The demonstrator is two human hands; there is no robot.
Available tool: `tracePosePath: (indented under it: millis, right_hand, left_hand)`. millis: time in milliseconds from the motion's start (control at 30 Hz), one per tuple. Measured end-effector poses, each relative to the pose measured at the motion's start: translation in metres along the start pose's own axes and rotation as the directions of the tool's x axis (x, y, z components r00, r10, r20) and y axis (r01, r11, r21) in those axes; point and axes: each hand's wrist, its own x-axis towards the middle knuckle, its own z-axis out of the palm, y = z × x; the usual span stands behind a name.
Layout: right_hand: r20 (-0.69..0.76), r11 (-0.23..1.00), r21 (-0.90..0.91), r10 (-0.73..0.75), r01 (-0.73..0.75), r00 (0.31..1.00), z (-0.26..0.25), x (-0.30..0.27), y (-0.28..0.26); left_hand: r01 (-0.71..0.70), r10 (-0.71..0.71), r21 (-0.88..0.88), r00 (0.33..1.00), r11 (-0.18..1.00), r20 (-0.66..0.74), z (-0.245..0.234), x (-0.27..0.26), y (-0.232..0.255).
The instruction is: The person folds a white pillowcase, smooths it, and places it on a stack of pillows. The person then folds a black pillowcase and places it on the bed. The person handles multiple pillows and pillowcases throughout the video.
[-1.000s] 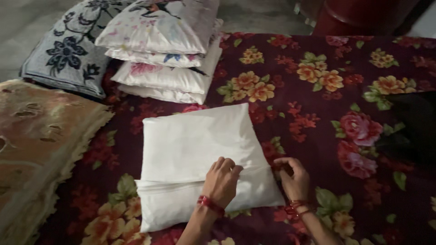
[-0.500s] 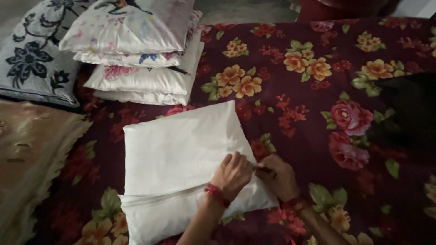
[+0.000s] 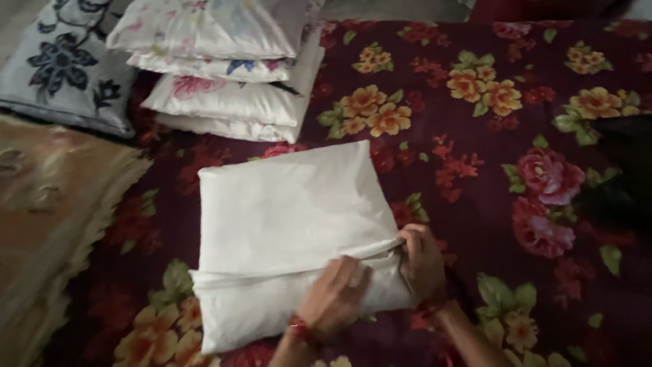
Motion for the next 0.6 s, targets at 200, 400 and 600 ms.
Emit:
tracePosePath:
  millis: [200,400,600]
  right_hand:
    - [0.004,0.990,-0.073,0.124,-0.124,0.992,-0.033,0.002,-0.032]
    - [0.178,0.984,0.080,0.143,-0.159,0.974,-0.027,-0.010,-0.085]
    - [0.155,0.978,-0.066,0.208,-0.200,0.966,0.002,-0.002,-0.105]
  left_hand:
    - [0.277,-0.273,0.016,0.954,0.961,-0.122,-0.042,-0.033,-0.025]
    - [0.278,-0.282,-0.049,0.955,0.959,-0.090,-0.040,-0.018,-0.022]
    - [0.275,-0.278,-0.054,0.958,0.960,-0.073,-0.024,-0.012,-0.022]
